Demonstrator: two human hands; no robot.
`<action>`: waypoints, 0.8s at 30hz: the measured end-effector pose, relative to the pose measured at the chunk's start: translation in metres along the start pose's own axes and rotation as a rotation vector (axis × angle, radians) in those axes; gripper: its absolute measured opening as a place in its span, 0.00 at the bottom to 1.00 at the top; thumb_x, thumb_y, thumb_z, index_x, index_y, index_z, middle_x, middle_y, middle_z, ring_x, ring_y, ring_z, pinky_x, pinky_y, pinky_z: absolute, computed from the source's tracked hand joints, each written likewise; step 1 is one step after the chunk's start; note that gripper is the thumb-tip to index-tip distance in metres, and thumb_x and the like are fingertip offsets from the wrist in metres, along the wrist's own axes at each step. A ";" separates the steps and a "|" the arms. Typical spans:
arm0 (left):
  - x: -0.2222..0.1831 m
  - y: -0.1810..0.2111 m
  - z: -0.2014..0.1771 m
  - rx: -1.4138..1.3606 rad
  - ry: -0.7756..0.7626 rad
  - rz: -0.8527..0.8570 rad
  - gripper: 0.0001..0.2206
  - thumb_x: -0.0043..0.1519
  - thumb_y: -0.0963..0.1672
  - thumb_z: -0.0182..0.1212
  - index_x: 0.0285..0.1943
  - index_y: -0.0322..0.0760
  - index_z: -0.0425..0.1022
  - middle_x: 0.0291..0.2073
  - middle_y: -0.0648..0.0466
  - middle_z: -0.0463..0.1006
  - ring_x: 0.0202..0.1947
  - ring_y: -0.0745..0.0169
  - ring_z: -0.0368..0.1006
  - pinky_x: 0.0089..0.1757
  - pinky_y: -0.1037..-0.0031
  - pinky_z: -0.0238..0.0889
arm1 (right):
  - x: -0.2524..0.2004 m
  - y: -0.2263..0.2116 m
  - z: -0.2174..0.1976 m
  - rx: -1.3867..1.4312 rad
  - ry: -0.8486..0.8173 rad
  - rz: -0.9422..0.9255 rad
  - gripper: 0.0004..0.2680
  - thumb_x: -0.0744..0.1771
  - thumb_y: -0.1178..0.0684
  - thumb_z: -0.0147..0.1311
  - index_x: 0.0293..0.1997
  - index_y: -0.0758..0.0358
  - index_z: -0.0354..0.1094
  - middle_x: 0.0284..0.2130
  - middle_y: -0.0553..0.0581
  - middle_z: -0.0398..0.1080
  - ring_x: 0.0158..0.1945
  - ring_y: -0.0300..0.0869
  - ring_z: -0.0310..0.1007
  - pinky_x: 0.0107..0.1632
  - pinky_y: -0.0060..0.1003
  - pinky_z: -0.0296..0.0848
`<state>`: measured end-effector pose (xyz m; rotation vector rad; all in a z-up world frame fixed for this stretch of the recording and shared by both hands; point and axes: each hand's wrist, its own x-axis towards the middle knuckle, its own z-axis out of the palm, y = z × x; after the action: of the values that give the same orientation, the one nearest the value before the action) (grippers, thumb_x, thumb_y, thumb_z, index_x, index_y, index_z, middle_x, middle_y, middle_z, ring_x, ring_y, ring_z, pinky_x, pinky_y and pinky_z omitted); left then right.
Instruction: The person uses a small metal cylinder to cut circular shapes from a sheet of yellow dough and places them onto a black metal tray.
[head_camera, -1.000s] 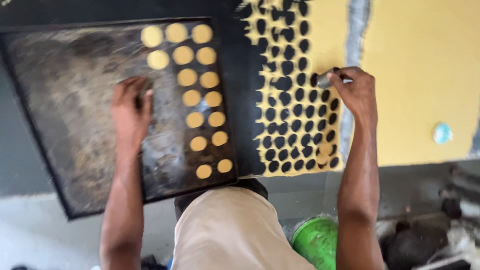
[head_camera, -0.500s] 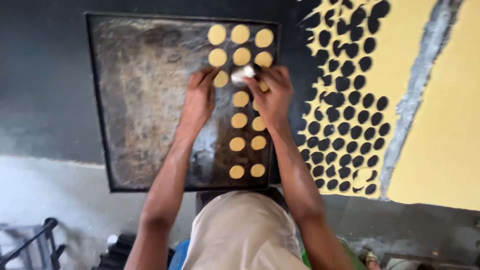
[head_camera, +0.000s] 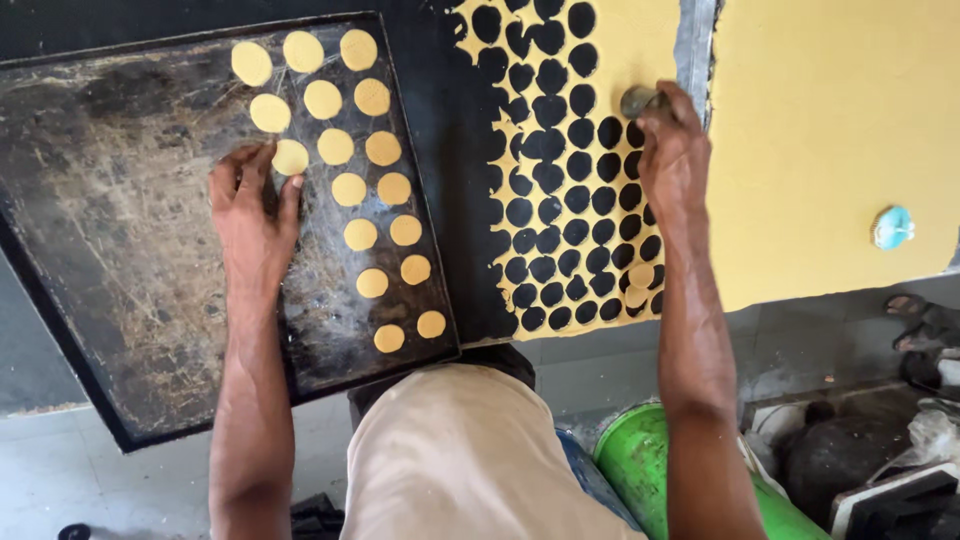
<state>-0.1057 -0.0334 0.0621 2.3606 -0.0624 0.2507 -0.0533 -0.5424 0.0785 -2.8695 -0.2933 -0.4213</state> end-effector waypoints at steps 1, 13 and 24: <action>-0.004 0.002 -0.003 0.001 -0.010 -0.013 0.20 0.66 0.38 0.70 0.67 0.30 0.74 0.61 0.40 0.72 0.62 0.38 0.67 0.60 0.56 0.63 | -0.001 0.007 0.008 0.019 -0.015 0.005 0.06 0.71 0.69 0.55 0.44 0.70 0.78 0.58 0.69 0.73 0.46 0.50 0.81 0.39 0.32 0.79; -0.036 -0.017 -0.024 -0.059 0.029 -0.042 0.14 0.66 0.38 0.66 0.60 0.29 0.76 0.56 0.39 0.75 0.56 0.38 0.72 0.54 0.57 0.67 | 0.079 -0.023 -0.033 0.196 -0.528 0.378 0.14 0.68 0.43 0.66 0.51 0.63 0.77 0.49 0.64 0.76 0.41 0.49 0.79 0.48 0.42 0.74; -0.038 -0.031 -0.003 -0.171 0.048 -0.030 0.21 0.59 0.32 0.55 0.62 0.28 0.75 0.56 0.39 0.76 0.57 0.38 0.72 0.57 0.59 0.68 | 0.035 -0.317 0.069 0.408 -0.097 -0.439 0.15 0.65 0.42 0.70 0.30 0.63 0.73 0.35 0.53 0.75 0.48 0.48 0.65 0.51 0.43 0.68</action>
<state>-0.1394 -0.0105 0.0353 2.1825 -0.0243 0.2769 -0.0751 -0.2167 0.0860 -2.4159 -0.9198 -0.2551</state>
